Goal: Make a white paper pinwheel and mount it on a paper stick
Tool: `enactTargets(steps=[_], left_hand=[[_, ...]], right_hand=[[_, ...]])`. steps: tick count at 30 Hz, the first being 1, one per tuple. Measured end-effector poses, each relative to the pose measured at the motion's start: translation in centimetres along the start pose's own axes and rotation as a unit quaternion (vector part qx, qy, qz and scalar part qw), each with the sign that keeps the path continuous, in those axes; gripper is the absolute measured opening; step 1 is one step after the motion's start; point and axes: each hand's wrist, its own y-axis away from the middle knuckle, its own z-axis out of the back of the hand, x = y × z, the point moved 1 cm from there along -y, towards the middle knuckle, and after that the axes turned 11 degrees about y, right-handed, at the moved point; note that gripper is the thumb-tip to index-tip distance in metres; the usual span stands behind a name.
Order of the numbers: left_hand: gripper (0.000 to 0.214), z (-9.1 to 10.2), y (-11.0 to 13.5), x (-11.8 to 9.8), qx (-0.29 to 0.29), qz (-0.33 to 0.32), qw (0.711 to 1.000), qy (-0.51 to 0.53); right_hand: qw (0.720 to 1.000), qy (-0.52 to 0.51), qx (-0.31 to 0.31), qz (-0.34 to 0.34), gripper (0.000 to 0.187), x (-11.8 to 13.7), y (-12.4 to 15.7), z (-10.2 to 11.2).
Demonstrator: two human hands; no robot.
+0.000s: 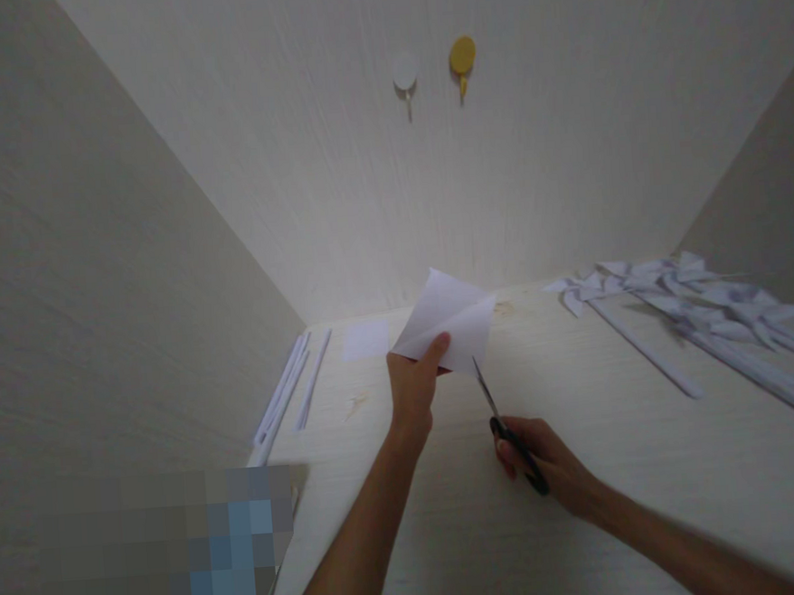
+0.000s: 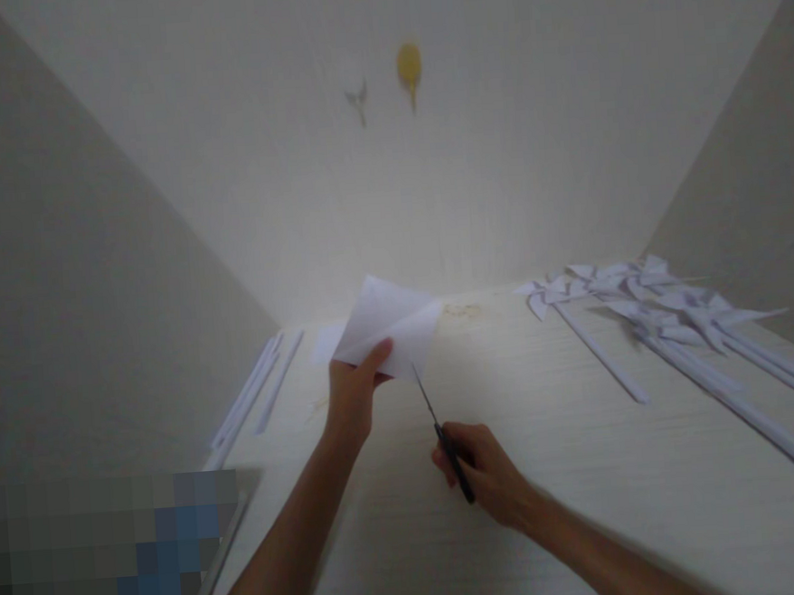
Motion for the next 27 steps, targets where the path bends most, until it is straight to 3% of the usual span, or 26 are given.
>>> enactTargets(steps=[27], left_hand=[[0.034,0.03,-0.03,0.06,0.001,0.000,1.000,0.002]], right_hand=[[1.000,-0.026,0.002,-0.003,0.031,0.14,0.06,-0.01]])
